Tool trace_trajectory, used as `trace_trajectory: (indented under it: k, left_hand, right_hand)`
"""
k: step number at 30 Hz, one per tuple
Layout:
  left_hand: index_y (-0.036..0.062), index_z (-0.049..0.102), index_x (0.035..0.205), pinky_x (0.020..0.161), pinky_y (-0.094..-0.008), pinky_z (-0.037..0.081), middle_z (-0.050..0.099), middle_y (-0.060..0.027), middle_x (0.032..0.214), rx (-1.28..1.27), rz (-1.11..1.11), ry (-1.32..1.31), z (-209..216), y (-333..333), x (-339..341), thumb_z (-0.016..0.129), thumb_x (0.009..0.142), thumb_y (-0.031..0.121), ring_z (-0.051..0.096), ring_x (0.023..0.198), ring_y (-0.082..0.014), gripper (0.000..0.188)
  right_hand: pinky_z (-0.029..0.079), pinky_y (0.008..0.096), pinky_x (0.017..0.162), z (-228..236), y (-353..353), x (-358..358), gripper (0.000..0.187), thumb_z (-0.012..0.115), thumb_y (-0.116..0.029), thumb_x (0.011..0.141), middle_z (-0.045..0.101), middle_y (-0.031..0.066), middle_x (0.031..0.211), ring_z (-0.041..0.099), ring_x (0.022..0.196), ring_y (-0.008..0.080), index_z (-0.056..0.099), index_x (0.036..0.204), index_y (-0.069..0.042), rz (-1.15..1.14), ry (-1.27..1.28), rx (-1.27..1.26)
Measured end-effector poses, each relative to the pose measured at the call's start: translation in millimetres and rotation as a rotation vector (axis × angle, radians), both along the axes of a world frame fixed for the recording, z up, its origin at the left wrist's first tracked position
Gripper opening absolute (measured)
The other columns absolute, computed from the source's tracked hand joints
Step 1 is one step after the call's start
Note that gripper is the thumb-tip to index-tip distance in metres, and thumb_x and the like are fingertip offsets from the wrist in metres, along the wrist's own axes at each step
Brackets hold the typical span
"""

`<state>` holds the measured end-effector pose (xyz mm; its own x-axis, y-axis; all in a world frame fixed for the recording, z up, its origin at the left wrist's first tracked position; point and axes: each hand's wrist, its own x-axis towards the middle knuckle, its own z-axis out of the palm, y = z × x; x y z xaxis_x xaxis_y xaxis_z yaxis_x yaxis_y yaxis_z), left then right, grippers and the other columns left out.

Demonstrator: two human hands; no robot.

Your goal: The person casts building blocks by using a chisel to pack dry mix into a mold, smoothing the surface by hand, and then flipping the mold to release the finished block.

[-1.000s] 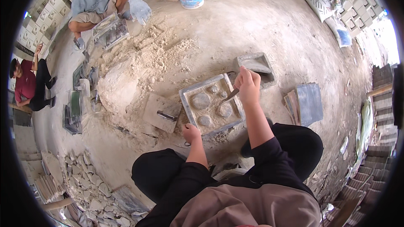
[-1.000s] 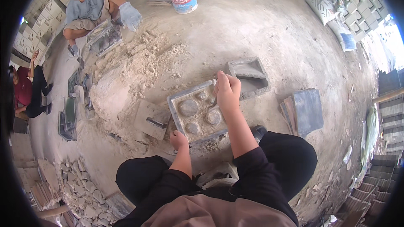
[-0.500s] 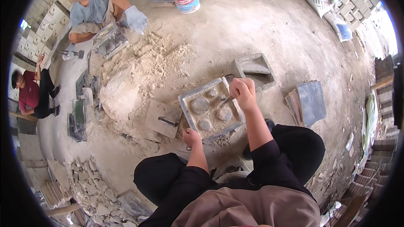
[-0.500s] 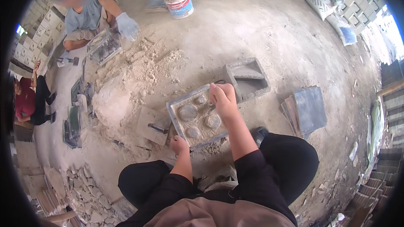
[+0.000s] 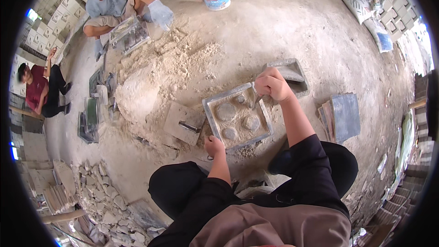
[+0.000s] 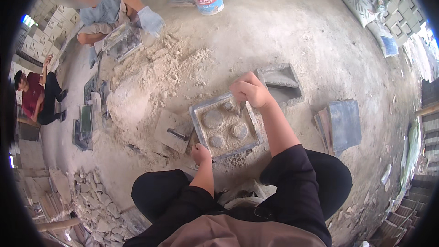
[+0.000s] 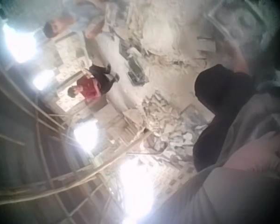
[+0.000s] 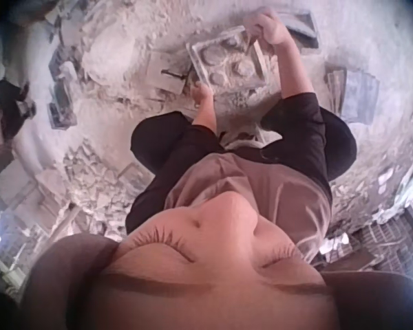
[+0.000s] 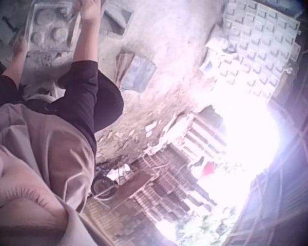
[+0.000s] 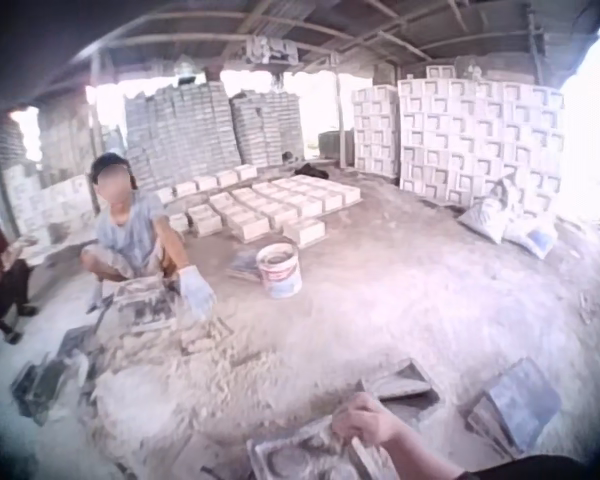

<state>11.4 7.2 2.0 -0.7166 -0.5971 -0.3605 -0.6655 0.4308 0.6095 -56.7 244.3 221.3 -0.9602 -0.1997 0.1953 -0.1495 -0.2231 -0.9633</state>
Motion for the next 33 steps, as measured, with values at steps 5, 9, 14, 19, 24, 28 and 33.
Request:
trace_trajectory:
  k: [5, 9, 14, 19, 24, 28, 33]
  left_hand:
    - [0.0034, 0.059, 0.087, 0.070, -0.0527, 0.041, 0.060, -0.0225, 0.088, -0.010, -0.013, -0.032, 1.2, 3.7, -1.4, 0.037, 0.075, 0.025, 0.055, 0.082, -0.0425, 0.033]
    - [0.0044, 0.060, 0.087, 0.071, -0.0520, 0.041, 0.060, -0.0213, 0.088, -0.016, -0.010, -0.031, -0.5, -0.6, -1.9, 0.037, 0.075, 0.025, 0.055, 0.082, -0.0419, 0.033]
    - [0.0009, 0.058, 0.090, 0.074, -0.0509, 0.040, 0.059, -0.0221, 0.093, 0.006, -0.005, -0.020, -5.0, -2.6, -1.4, 0.036, 0.077, 0.026, 0.053, 0.088, -0.0422, 0.037]
    - [0.0043, 0.058, 0.088, 0.072, -0.0514, 0.041, 0.060, -0.0211, 0.088, 0.020, -0.005, -0.064, -0.5, -1.1, -1.0, 0.037, 0.076, 0.026, 0.055, 0.083, -0.0422, 0.033]
    - [0.0074, 0.059, 0.088, 0.070, -0.0518, 0.043, 0.061, -0.0199, 0.086, 0.004, -0.002, -0.033, -1.7, -2.9, -1.1, 0.037, 0.076, 0.027, 0.056, 0.081, -0.0419, 0.031]
    - [0.0075, 0.058, 0.089, 0.071, -0.0518, 0.043, 0.061, -0.0200, 0.088, 0.004, -0.004, -0.063, -1.4, -0.9, -2.8, 0.038, 0.076, 0.027, 0.057, 0.082, -0.0411, 0.031]
    - [0.0074, 0.059, 0.090, 0.071, -0.0519, 0.042, 0.061, -0.0197, 0.089, 0.008, -0.007, -0.066, -4.5, -2.2, -1.7, 0.037, 0.076, 0.026, 0.057, 0.082, -0.0410, 0.032]
  right_hand:
    - [0.024, 0.0277, 0.040, 4.8, 1.8, -5.2, 0.031, 0.043, -0.005, 0.072, 0.031, 0.0020, 0.043, 0.027, 0.040, 0.0118, 0.031, 0.043, -0.005, 0.036, -0.048, 0.113]
    - [0.020, 0.0265, 0.040, -8.3, -6.5, -0.3, 0.033, 0.039, -0.007, 0.076, 0.029, 0.0017, 0.042, 0.026, 0.040, 0.0112, 0.028, 0.045, -0.007, -0.406, 0.165, -0.103]
    - [0.020, 0.0244, 0.035, -5.1, 6.3, 19.7, 0.038, 0.036, -0.009, 0.082, 0.029, 0.0018, 0.040, 0.023, 0.035, 0.0103, 0.030, 0.045, -0.007, -0.556, 0.101, -0.312]
    - [0.020, 0.0242, 0.035, -9.3, 1.8, 19.3, 0.039, 0.037, -0.005, 0.083, 0.031, 0.0014, 0.041, 0.025, 0.036, 0.0092, 0.031, 0.044, -0.004, -0.429, 0.176, -0.252]
    - [0.019, 0.0243, 0.036, -5.5, -9.1, 17.7, 0.038, 0.039, -0.001, 0.082, 0.032, 0.0004, 0.042, 0.027, 0.037, 0.0082, 0.031, 0.045, -0.004, -0.374, 0.209, -0.122]
    - [0.019, 0.0243, 0.036, -18.5, -13.3, 19.4, 0.037, 0.040, 0.001, 0.080, 0.033, 0.0000, 0.042, 0.028, 0.037, 0.0071, 0.030, 0.045, -0.004, -0.440, 0.176, -0.027]
    - [0.018, 0.0248, 0.036, -15.2, -14.8, 22.5, 0.037, 0.041, 0.000, 0.081, 0.033, -0.0003, 0.043, 0.027, 0.037, 0.0069, 0.030, 0.045, -0.004, -0.462, 0.172, -0.114]
